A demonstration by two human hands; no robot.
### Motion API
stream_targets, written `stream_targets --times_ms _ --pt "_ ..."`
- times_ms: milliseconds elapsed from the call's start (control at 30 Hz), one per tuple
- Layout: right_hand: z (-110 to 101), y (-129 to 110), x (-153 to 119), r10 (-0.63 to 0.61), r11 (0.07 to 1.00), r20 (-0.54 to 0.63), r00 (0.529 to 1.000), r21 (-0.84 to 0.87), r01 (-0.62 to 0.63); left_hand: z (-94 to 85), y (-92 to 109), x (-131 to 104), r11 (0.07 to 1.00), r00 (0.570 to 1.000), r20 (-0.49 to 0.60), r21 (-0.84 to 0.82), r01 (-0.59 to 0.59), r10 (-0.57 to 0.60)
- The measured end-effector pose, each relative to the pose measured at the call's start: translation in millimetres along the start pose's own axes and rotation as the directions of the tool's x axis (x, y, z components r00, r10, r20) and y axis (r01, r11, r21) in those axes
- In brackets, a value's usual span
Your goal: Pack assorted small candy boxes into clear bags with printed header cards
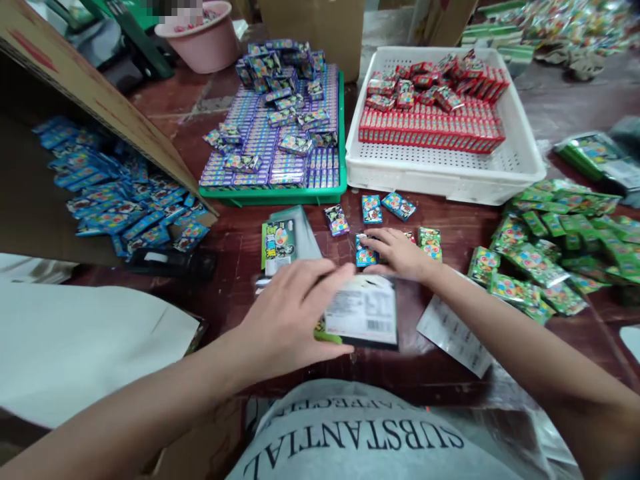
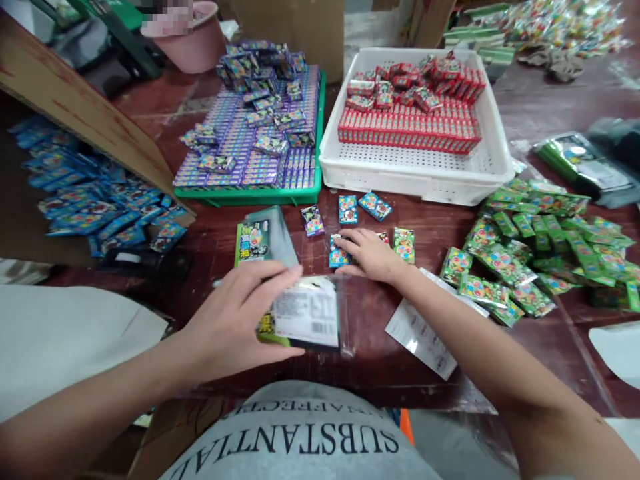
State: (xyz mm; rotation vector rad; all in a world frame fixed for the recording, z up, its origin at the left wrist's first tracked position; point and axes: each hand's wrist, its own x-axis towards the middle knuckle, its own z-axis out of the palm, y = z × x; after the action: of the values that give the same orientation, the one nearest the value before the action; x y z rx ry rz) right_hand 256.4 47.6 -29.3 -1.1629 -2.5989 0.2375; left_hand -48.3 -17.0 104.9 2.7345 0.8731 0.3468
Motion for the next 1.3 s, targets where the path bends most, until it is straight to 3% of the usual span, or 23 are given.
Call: stream_targets --times_ms 67,167,267,367,467,700,900,1033,1167,1300 --pt "-1 0 -3 0.006 0.999 0.029 1.0 -0.048 -0.004 14.7 0 -35 0.973 0.973 0.018 0.023 0.23 -0.23" --pt "-5 -8 -4 0.004 0.999 0.017 1.0 -0.047 -0.003 54.5 -1 -80 0.9 0.891 0.129 0.023 0.436 -0.435" --pt "-8 -32 -5 -0.119 0.98 -0.046 0.992 0.157 0.125 83.8 -2 -106 0.843 0.837 0.121 -0.004 0.537 -0.533" --pt "-6 -62 -6 -0.309 0.87 -0.02 0.951 0.399 0.29 90.0 -6 -116 0.835 0.838 0.082 -0.077 0.545 -0.54" --pt "2 -80 -5 -0.396 0.815 0.035 0.918 0.473 0.333 85.7 -11 -117 0.849 0.86 0.097 -0.141 0.51 -0.501" --pt "21 -91 0 -0.265 0.89 0.091 0.96 0.407 0.207 89.8 -15 -95 0.865 0.879 0.107 -0.157 0.476 -0.464" --pt "0 -77 -27 -0.206 0.929 0.191 0.96 0.346 0.131 95.0 -13 -86 0.898 0.899 0.121 -0.085 0.431 -0.42" --pt "-4 -70 -25 -0.204 0.912 0.178 0.962 0.391 0.121 97.3 -10 -77 0.9 0.902 0.137 -0.103 0.424 -0.409" --pt "7 -84 -16 -0.229 0.885 0.147 0.962 0.444 0.143 99.0 -5 -68 0.892 0.897 0.151 -0.128 0.434 -0.415" --pt "-11 -71 -32 -0.118 0.953 0.126 0.985 0.292 0.077 100.2 -4 -69 0.897 0.899 0.136 -0.103 0.43 -0.416"
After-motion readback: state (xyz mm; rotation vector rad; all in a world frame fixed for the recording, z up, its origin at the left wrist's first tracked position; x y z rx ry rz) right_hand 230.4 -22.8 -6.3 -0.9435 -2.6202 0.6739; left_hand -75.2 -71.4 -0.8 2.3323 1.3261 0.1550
